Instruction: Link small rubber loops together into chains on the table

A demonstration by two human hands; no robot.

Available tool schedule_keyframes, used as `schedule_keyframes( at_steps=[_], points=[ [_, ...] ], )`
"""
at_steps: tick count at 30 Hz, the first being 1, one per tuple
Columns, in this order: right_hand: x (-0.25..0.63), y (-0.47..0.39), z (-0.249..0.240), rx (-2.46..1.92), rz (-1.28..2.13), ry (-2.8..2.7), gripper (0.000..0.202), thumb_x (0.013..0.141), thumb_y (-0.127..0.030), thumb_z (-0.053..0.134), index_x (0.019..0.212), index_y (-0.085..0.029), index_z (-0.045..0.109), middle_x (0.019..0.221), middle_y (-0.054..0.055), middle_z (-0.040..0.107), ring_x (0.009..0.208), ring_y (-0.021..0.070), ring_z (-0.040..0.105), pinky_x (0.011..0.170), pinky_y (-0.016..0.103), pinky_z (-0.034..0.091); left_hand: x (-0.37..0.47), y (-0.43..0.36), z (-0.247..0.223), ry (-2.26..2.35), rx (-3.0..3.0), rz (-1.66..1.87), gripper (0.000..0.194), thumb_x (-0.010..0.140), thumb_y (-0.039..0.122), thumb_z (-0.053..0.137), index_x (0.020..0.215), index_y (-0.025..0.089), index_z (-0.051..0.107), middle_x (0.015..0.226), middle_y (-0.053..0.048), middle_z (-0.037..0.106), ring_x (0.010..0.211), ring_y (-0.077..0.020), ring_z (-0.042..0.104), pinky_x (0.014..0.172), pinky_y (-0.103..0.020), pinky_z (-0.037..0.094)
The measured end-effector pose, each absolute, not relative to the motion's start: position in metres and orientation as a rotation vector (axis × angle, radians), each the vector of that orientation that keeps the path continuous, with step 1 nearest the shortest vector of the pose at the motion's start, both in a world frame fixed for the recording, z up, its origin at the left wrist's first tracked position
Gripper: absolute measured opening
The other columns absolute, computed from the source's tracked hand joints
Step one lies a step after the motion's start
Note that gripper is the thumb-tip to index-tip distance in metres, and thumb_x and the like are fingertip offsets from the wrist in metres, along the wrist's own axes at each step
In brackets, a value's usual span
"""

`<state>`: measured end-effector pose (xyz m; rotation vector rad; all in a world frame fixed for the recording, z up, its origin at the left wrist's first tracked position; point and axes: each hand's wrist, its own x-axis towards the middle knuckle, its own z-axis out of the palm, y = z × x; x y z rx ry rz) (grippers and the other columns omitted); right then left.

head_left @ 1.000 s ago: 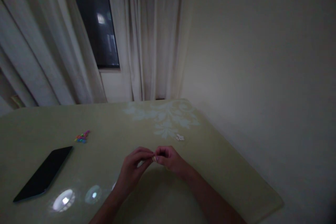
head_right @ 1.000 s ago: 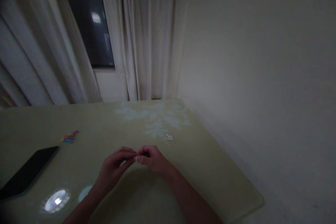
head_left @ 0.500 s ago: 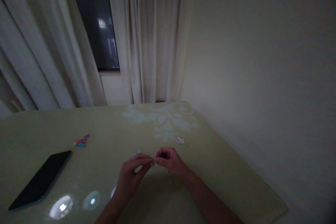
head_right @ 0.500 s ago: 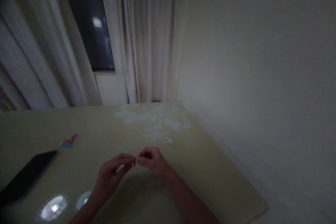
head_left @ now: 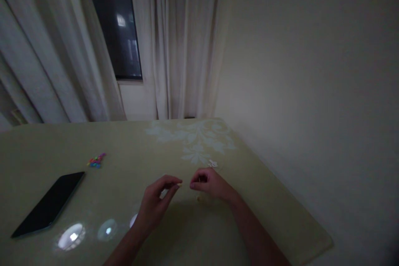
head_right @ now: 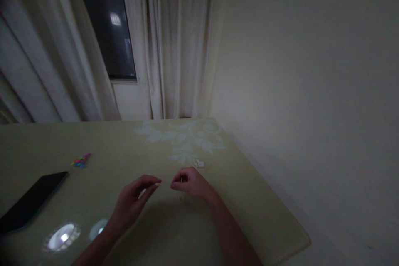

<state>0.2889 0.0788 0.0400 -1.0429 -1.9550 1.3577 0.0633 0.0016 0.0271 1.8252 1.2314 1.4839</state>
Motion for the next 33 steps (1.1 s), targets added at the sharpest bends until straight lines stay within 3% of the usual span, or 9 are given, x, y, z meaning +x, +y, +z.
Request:
schedule_keyframes(
  at_steps=[4, 13, 22, 27, 33],
  points=[
    [0.309, 0.085, 0.041, -1.260, 1.305, -2.206, 0.009, 0.073, -0.023, 0.080, 0.079, -0.017, 0.079, 0.063, -0.002, 0.062, 0.058, 0.0107, 0.050, 0.055, 0.023, 0.035, 0.061, 0.004, 0.021, 1.231, 1.819, 1.514, 0.010, 0.093, 0.029, 0.068, 0.096, 0.023, 0.076, 0.090, -0.004, 0.078, 0.083, -0.0176, 0.074, 0.075, -0.026, 0.058],
    [0.307, 0.085, 0.025, -1.417, 1.143, -2.370, 0.008, 0.067, -0.017, 0.077, 0.074, -0.018, 0.080, 0.062, -0.001, 0.067, 0.055, 0.0118, 0.055, 0.051, 0.022, 0.036, 0.061, 0.004, 0.028, 1.245, 1.826, 1.561, 0.008, 0.091, 0.027, 0.071, 0.093, 0.023, 0.077, 0.086, -0.003, 0.078, 0.078, -0.0165, 0.074, 0.070, -0.024, 0.056],
    [0.297, 0.069, 0.041, -1.495, 0.856, -2.520, 0.009, 0.064, -0.015, 0.072, 0.071, -0.018, 0.076, 0.070, 0.003, 0.072, 0.060, 0.0138, 0.059, 0.055, 0.023, 0.037, 0.063, 0.008, 0.025, 1.096, 1.913, 1.603, 0.008, 0.092, 0.021, 0.071, 0.093, 0.023, 0.079, 0.086, -0.003, 0.077, 0.078, -0.0155, 0.072, 0.071, -0.023, 0.056],
    [0.287, 0.067, 0.043, -1.184, 1.302, -2.259, 0.014, 0.064, -0.017, 0.074, 0.078, -0.017, 0.074, 0.067, -0.002, 0.064, 0.060, 0.0112, 0.053, 0.057, 0.022, 0.038, 0.061, 0.009, 0.021, 1.045, 1.941, 1.573, 0.012, 0.093, 0.020, 0.073, 0.097, 0.027, 0.082, 0.089, -0.003, 0.078, 0.081, -0.0160, 0.074, 0.074, -0.024, 0.057],
    [0.274, 0.063, 0.041, -0.804, 1.654, -1.814, 0.022, 0.072, -0.034, 0.077, 0.073, -0.016, 0.064, 0.064, -0.005, 0.053, 0.059, 0.0087, 0.043, 0.059, 0.023, 0.035, 0.063, 0.006, 0.022, 0.953, 1.934, 1.576, 0.012, 0.094, 0.025, 0.073, 0.098, 0.029, 0.084, 0.088, -0.004, 0.078, 0.077, -0.0158, 0.074, 0.070, -0.023, 0.058]
  ],
)
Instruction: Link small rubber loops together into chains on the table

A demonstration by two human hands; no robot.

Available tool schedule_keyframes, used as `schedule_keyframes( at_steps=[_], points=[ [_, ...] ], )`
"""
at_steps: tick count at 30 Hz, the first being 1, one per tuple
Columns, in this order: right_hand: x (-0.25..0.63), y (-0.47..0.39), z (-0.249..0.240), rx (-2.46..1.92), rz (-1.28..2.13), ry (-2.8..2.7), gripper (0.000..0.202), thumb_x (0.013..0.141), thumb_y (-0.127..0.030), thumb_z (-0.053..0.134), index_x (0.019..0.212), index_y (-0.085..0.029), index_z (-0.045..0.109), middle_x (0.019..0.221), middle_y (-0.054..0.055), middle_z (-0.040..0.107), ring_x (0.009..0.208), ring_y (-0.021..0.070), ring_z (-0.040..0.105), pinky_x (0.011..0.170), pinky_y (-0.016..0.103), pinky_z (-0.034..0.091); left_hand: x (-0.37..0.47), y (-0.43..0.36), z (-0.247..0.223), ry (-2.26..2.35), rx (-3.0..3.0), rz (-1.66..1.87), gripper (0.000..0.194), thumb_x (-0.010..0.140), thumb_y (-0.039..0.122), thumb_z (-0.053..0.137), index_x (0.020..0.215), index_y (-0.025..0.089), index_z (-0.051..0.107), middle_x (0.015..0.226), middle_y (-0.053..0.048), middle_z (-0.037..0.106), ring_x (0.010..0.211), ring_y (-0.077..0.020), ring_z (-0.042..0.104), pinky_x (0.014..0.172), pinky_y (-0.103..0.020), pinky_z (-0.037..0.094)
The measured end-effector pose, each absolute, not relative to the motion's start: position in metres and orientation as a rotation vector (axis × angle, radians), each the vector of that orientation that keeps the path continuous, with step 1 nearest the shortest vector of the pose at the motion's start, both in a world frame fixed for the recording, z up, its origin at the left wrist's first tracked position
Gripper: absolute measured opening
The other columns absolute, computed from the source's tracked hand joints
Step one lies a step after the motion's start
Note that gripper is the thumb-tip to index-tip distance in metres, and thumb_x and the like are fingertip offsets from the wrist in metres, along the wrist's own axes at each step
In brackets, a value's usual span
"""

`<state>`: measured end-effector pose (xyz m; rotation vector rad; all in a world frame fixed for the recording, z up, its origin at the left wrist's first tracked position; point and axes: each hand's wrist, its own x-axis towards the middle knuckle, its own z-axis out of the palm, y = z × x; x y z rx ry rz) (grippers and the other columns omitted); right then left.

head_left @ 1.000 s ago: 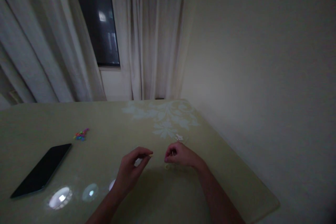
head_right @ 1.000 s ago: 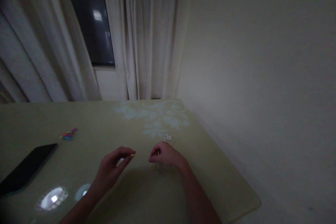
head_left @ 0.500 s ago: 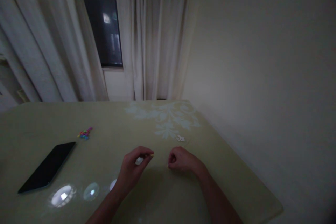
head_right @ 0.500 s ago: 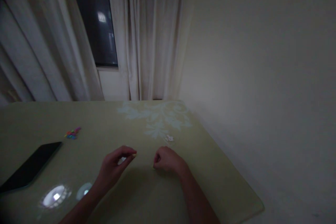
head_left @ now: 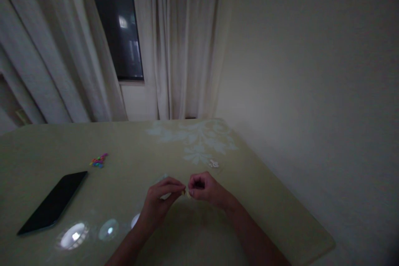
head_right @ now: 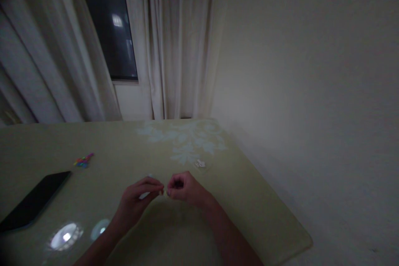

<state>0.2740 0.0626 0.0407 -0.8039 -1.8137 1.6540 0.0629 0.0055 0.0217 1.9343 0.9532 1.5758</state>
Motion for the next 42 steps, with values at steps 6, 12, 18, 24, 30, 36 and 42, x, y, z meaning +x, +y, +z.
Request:
schedule_keyframes(
  at_steps=[6, 12, 18, 24, 30, 36, 42],
  points=[
    [0.267, 0.062, 0.031, -0.721, 1.716, -1.689, 0.031, 0.072, -0.042, 0.082, 0.076, -0.014, 0.068, 0.069, -0.003, 0.059, 0.062, 0.0091, 0.046, 0.061, 0.024, 0.034, 0.065, 0.004, 0.022, 0.936, 1.982, 1.584, 0.014, 0.096, 0.030, 0.071, 0.102, 0.032, 0.084, 0.089, -0.004, 0.079, 0.077, -0.0151, 0.075, 0.068, -0.022, 0.058],
    [0.264, 0.064, 0.030, -0.748, 1.760, -1.621, 0.037, 0.069, -0.048, 0.088, 0.077, -0.015, 0.072, 0.069, -0.002, 0.062, 0.064, 0.0105, 0.051, 0.065, 0.025, 0.037, 0.068, 0.000, 0.026, 1.008, 1.995, 1.547, 0.015, 0.096, 0.025, 0.069, 0.101, 0.029, 0.082, 0.091, -0.003, 0.077, 0.081, -0.0156, 0.073, 0.072, -0.023, 0.057],
    [0.263, 0.067, 0.032, -0.917, 1.630, -1.524, 0.035, 0.065, -0.047, 0.090, 0.073, -0.017, 0.074, 0.068, -0.001, 0.063, 0.065, 0.0128, 0.053, 0.068, 0.029, 0.040, 0.045, 0.006, 0.042, 1.205, 2.020, 1.373, 0.014, 0.099, 0.025, 0.059, 0.094, 0.022, 0.073, 0.090, -0.004, 0.074, 0.081, -0.0168, 0.069, 0.072, -0.025, 0.054],
    [0.275, 0.081, 0.038, -1.056, 1.391, -1.374, 0.028, 0.068, -0.044, 0.085, 0.075, -0.019, 0.074, 0.069, 0.000, 0.063, 0.065, 0.0139, 0.052, 0.064, 0.028, 0.040, -0.011, 0.020, 0.043, 1.439, 2.333, 0.951, 0.018, 0.099, 0.025, 0.058, 0.093, 0.024, 0.076, 0.091, -0.005, 0.076, 0.086, -0.0205, 0.069, 0.079, -0.030, 0.050],
    [0.291, 0.098, 0.034, -1.145, 1.150, -1.373, 0.029, 0.072, -0.046, 0.079, 0.079, -0.018, 0.075, 0.072, 0.002, 0.066, 0.069, 0.0167, 0.057, 0.067, 0.029, 0.043, -0.004, 0.017, 0.042, 1.557, 2.538, 0.407, 0.021, 0.096, 0.018, 0.060, 0.085, 0.024, 0.076, 0.091, -0.004, 0.075, 0.089, -0.0228, 0.067, 0.081, -0.034, 0.044],
    [0.312, 0.116, 0.022, -1.310, 0.634, -1.671, 0.018, 0.080, -0.033, 0.068, 0.083, -0.017, 0.074, 0.079, 0.006, 0.067, 0.070, 0.0191, 0.058, 0.069, 0.031, 0.045, 0.004, 0.016, 0.042, 1.699, 2.574, 0.256, 0.030, 0.094, 0.007, 0.052, 0.091, 0.024, 0.077, 0.098, -0.007, 0.074, 0.090, -0.0243, 0.066, 0.082, -0.037, 0.044],
    [0.326, 0.120, 0.015, -1.544, 0.226, -1.871, 0.010, 0.084, -0.022, 0.067, 0.091, -0.018, 0.073, 0.095, 0.011, 0.070, 0.089, 0.0241, 0.066, 0.085, 0.034, 0.049, 0.002, 0.016, 0.038, 1.734, 2.531, 0.335, 0.031, 0.090, 0.004, 0.054, 0.087, 0.024, 0.077, 0.097, -0.008, 0.073, 0.092, -0.0255, 0.067, 0.085, -0.038, 0.045]
  ],
)
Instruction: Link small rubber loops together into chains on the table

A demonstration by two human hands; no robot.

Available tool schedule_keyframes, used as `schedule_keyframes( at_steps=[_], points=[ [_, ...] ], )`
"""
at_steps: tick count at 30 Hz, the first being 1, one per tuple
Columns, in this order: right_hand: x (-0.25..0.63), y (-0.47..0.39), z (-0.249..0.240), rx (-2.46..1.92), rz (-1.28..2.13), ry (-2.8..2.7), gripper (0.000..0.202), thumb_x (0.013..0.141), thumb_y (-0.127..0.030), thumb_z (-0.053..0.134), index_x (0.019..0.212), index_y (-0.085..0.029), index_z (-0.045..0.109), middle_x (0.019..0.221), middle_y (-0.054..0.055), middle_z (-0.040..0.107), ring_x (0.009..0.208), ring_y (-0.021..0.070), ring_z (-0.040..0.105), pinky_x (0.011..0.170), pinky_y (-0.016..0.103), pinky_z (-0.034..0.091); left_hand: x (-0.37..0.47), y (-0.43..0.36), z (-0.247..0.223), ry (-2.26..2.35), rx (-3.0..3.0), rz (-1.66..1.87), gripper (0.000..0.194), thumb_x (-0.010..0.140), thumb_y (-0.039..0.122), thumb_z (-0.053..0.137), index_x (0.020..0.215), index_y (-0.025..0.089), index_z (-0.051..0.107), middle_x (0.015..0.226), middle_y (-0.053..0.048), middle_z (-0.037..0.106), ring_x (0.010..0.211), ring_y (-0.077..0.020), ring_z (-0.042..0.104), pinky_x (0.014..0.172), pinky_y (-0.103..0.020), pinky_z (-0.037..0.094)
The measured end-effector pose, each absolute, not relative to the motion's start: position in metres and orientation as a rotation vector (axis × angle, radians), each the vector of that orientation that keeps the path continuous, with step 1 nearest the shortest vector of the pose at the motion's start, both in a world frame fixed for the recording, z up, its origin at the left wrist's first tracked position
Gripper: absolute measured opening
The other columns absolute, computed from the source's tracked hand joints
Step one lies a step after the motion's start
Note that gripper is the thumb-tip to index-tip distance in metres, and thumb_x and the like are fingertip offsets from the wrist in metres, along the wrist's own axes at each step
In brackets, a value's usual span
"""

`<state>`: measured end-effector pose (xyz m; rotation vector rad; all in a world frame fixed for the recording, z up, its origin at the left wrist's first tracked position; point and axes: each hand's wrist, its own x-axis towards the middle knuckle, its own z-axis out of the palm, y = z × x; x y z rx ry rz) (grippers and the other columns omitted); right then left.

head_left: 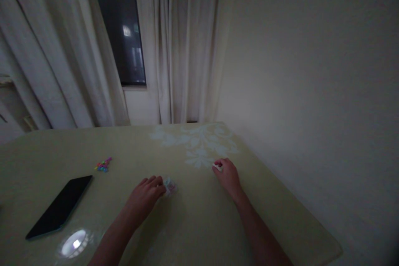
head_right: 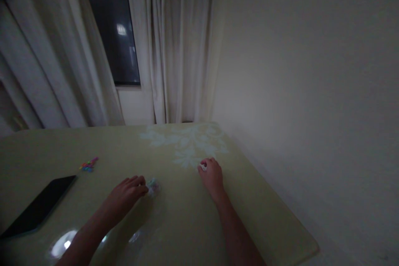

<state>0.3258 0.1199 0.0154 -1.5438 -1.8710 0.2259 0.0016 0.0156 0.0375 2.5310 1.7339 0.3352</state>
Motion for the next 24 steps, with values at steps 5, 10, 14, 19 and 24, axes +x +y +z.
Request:
schedule_keyframes(
  at_steps=[5, 10, 14, 19, 24],
  points=[
    [0.326, 0.118, 0.010, -1.654, 0.168, -2.051, 0.013, 0.085, -0.021, 0.069, 0.097, -0.018, 0.074, 0.100, 0.012, 0.072, 0.095, 0.0256, 0.067, 0.087, 0.035, 0.048, 0.002, 0.016, 0.035, 1.681, 2.520, 0.340, 0.035, 0.088, 0.002, 0.053, 0.089, 0.025, 0.079, 0.099, -0.008, 0.073, 0.098, -0.0265, 0.067, 0.085, -0.037, 0.047],
    [0.323, 0.117, 0.006, -1.682, 0.152, -2.132, 0.015, 0.085, -0.017, 0.067, 0.098, -0.019, 0.074, 0.103, 0.010, 0.072, 0.099, 0.0259, 0.067, 0.088, 0.036, 0.046, 0.000, 0.015, 0.035, 1.630, 2.490, 0.381, 0.045, 0.087, 0.000, 0.048, 0.102, 0.027, 0.080, 0.103, -0.007, 0.075, 0.100, -0.0257, 0.068, 0.087, -0.037, 0.050],
    [0.328, 0.119, 0.005, -1.770, 0.062, -2.015, 0.039, 0.082, -0.025, 0.074, 0.121, -0.018, 0.070, 0.127, 0.016, 0.065, 0.119, 0.0336, 0.059, 0.096, 0.042, 0.044, -0.006, 0.021, 0.028, 1.591, 2.448, 0.546, 0.036, 0.095, 0.011, 0.047, 0.101, 0.027, 0.079, 0.099, -0.007, 0.075, 0.095, -0.0241, 0.069, 0.086, -0.036, 0.052],
    [0.335, 0.123, 0.004, -1.888, 0.157, -1.963, 0.048, 0.087, -0.038, 0.071, 0.131, -0.018, 0.064, 0.131, 0.019, 0.064, 0.122, 0.0377, 0.058, 0.097, 0.047, 0.043, -0.012, 0.031, 0.010, 1.763, 2.244, 0.882, 0.032, 0.099, 0.032, 0.049, 0.115, 0.021, 0.075, 0.121, -0.014, 0.073, 0.113, -0.0300, 0.068, 0.100, -0.045, 0.053],
    [0.326, 0.123, 0.006, -1.791, 0.198, -2.009, 0.048, 0.081, -0.032, 0.078, 0.125, -0.016, 0.068, 0.122, 0.018, 0.067, 0.117, 0.0348, 0.060, 0.099, 0.043, 0.044, 0.008, 0.021, 0.011, 1.551, 2.057, 0.755, 0.041, 0.100, 0.044, 0.051, 0.128, 0.020, 0.067, 0.130, -0.016, 0.069, 0.101, -0.0257, 0.074, 0.094, -0.040, 0.058]
  ],
)
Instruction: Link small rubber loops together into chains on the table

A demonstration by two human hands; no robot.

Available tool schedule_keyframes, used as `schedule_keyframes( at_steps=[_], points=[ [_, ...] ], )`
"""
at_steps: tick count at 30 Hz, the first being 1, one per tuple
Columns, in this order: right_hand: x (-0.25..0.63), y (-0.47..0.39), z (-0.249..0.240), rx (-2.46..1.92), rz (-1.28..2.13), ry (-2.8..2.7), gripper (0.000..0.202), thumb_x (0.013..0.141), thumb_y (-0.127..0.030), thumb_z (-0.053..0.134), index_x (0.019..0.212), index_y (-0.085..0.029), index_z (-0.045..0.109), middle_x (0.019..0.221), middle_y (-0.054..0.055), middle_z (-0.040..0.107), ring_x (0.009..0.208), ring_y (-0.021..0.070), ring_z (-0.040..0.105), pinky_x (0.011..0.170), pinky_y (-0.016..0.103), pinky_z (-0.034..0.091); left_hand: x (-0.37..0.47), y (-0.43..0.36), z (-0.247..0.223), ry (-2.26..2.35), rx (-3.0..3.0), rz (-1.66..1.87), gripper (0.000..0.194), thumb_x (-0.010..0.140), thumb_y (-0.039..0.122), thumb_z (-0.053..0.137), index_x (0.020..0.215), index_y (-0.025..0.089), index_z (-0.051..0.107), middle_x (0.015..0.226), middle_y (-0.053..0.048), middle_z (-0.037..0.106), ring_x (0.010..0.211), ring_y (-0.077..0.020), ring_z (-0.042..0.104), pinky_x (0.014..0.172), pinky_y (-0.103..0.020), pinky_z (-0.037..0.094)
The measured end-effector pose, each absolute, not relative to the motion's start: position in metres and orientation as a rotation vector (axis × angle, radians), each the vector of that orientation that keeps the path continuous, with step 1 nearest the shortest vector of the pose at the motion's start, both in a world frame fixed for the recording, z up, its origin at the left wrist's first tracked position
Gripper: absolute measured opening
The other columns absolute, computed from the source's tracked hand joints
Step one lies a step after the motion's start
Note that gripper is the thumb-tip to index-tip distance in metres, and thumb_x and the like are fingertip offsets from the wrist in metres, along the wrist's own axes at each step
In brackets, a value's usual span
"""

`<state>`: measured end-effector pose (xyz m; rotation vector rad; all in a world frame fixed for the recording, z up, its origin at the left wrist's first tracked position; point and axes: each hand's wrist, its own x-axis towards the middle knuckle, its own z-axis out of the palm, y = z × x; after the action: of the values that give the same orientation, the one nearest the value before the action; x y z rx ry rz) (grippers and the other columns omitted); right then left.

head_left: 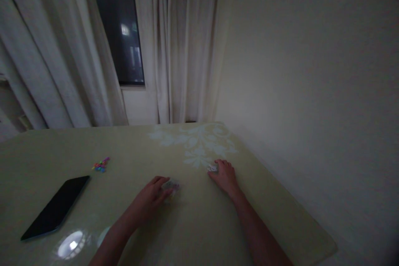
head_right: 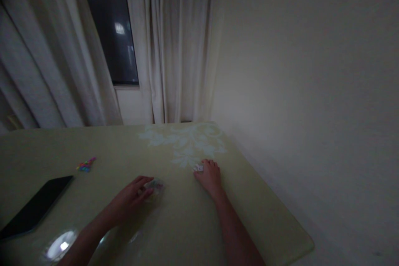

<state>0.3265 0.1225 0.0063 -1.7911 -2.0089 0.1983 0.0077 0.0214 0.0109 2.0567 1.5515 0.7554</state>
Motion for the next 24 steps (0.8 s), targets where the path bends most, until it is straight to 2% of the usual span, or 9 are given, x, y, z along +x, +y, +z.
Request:
schedule_keyframes(
  at_steps=[3, 5, 8, 11, 13, 15, 19, 21, 24],
  points=[
    [0.315, 0.115, 0.009, -1.492, 0.485, -2.061, 0.053, 0.077, -0.029, 0.082, 0.126, -0.016, 0.067, 0.123, 0.016, 0.067, 0.117, 0.0292, 0.061, 0.101, 0.040, 0.045, 0.027, 0.012, 0.012, 1.449, 2.072, 0.754, 0.058, 0.087, 0.039, 0.071, 0.142, 0.023, 0.059, 0.149, -0.016, 0.057, 0.129, -0.0317, 0.062, 0.108, -0.046, 0.051],
    [0.306, 0.107, 0.012, -1.229, 0.749, -2.111, 0.052, 0.077, -0.032, 0.084, 0.125, -0.018, 0.067, 0.123, 0.012, 0.067, 0.114, 0.0250, 0.063, 0.099, 0.036, 0.048, 0.037, 0.010, 0.009, 1.437, 2.074, 0.749, 0.076, 0.075, 0.027, 0.080, 0.146, 0.025, 0.054, 0.154, -0.016, 0.052, 0.140, -0.0355, 0.052, 0.114, -0.050, 0.045],
    [0.293, 0.093, 0.017, -0.935, 1.009, -2.206, 0.049, 0.076, -0.039, 0.087, 0.119, -0.021, 0.071, 0.121, 0.009, 0.069, 0.108, 0.0235, 0.065, 0.094, 0.034, 0.050, 0.046, 0.011, 0.000, 1.414, 2.017, 0.778, 0.089, 0.072, 0.013, 0.075, 0.154, 0.026, 0.044, 0.149, -0.016, 0.056, 0.126, -0.0329, 0.063, 0.102, -0.046, 0.054],
    [0.283, 0.084, 0.021, -0.806, 1.058, -2.261, 0.050, 0.073, -0.041, 0.090, 0.116, -0.022, 0.073, 0.121, 0.009, 0.068, 0.112, 0.0252, 0.064, 0.099, 0.037, 0.048, 0.049, 0.012, -0.006, 1.385, 1.976, 0.829, 0.094, 0.074, 0.013, 0.072, 0.159, 0.025, 0.034, 0.147, -0.017, 0.055, 0.101, -0.0261, 0.071, 0.085, -0.040, 0.060],
    [0.280, 0.080, 0.021, -0.782, 1.016, -2.283, 0.053, 0.071, -0.042, 0.091, 0.117, -0.023, 0.073, 0.123, 0.009, 0.067, 0.118, 0.0265, 0.061, 0.105, 0.040, 0.045, 0.051, 0.012, -0.005, 1.344, 2.014, 0.881, 0.090, 0.074, 0.014, 0.073, 0.156, 0.026, 0.038, 0.147, -0.016, 0.055, 0.107, -0.0267, 0.070, 0.090, -0.040, 0.059],
    [0.278, 0.078, 0.021, -0.775, 0.971, -2.319, 0.057, 0.068, -0.042, 0.093, 0.118, -0.024, 0.073, 0.126, 0.010, 0.066, 0.121, 0.0271, 0.059, 0.108, 0.041, 0.043, 0.055, 0.010, 0.000, 1.296, 2.058, 0.916, 0.077, 0.075, 0.015, 0.072, 0.148, 0.026, 0.049, 0.141, -0.013, 0.059, 0.118, -0.0275, 0.066, 0.098, -0.038, 0.055],
    [0.278, 0.075, 0.023, -0.772, 0.940, -2.388, 0.062, 0.065, -0.041, 0.095, 0.121, -0.025, 0.073, 0.127, 0.010, 0.064, 0.123, 0.0271, 0.057, 0.108, 0.041, 0.044, 0.061, 0.006, 0.010, 1.320, 2.072, 0.892, 0.053, 0.081, 0.027, 0.075, 0.132, 0.027, 0.061, 0.126, -0.010, 0.066, 0.110, -0.0255, 0.069, 0.094, -0.035, 0.056],
    [0.278, 0.074, 0.025, -0.766, 0.934, -2.406, 0.061, 0.066, -0.039, 0.095, 0.121, -0.026, 0.073, 0.127, 0.009, 0.064, 0.123, 0.0266, 0.057, 0.108, 0.039, 0.044, 0.062, 0.005, 0.012, 1.380, 2.097, 0.852, 0.053, 0.082, 0.034, 0.076, 0.132, 0.027, 0.062, 0.128, -0.011, 0.066, 0.110, -0.0270, 0.069, 0.095, -0.037, 0.056],
    [0.278, 0.075, 0.027, -0.759, 0.938, -2.409, 0.054, 0.069, -0.034, 0.094, 0.119, -0.027, 0.075, 0.127, 0.008, 0.065, 0.123, 0.0253, 0.057, 0.108, 0.037, 0.044, 0.060, 0.006, 0.009, 1.455, 2.185, 0.775, 0.057, 0.086, 0.041, 0.074, 0.140, 0.030, 0.060, 0.143, -0.012, 0.062, 0.125, -0.0314, 0.064, 0.104, -0.043, 0.052]
  ],
)
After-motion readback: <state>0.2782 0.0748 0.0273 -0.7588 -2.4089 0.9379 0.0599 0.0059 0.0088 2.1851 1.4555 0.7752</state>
